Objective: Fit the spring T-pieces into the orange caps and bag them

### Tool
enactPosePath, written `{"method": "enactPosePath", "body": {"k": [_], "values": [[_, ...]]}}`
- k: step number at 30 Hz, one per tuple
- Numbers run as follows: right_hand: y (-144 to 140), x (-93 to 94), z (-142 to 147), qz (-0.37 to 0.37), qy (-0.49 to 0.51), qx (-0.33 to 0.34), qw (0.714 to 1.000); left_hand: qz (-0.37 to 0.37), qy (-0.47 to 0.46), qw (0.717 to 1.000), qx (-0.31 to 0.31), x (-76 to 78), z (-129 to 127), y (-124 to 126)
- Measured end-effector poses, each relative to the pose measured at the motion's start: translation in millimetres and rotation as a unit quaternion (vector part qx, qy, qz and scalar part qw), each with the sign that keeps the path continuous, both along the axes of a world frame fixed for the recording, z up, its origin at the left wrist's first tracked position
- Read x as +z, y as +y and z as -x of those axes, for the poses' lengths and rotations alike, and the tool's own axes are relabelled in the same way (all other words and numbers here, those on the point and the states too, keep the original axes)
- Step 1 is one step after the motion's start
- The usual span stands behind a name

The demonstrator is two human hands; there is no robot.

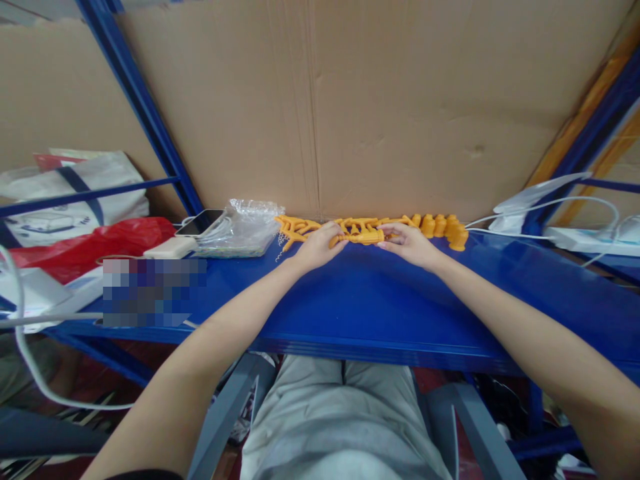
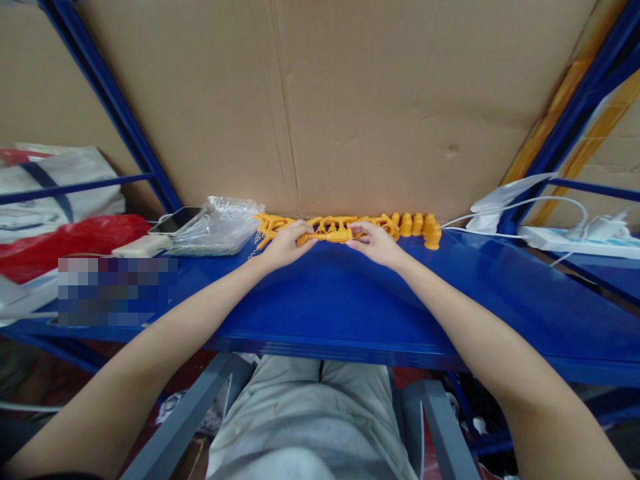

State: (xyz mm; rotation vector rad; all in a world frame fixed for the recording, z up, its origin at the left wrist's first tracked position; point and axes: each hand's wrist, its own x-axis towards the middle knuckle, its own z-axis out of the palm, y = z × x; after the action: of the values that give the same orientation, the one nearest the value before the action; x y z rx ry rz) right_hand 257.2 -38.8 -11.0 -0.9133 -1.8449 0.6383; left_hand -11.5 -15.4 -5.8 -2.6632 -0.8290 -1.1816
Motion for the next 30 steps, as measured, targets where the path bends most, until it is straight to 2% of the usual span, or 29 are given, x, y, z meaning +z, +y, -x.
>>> {"method": "enactPosePath", "body": {"k": [14, 24, 30], "values": [[-1, 2.4, 3, 0.02, 0.02, -0.001, 1.0, 0.008, -0.01, 1.0, 0.028, 0.8, -1, -3], [11, 20.7, 15, 0.032, 0.005, 0.002, 0.999, 0.009, -0.017, 0.998, 0.052, 4.4, 6, 4], [15, 12.1, 21, 0.033, 0.006, -0.012, 0.999, 0.014, -0.006, 0.998, 0.061, 1.8, 8, 7]]}}
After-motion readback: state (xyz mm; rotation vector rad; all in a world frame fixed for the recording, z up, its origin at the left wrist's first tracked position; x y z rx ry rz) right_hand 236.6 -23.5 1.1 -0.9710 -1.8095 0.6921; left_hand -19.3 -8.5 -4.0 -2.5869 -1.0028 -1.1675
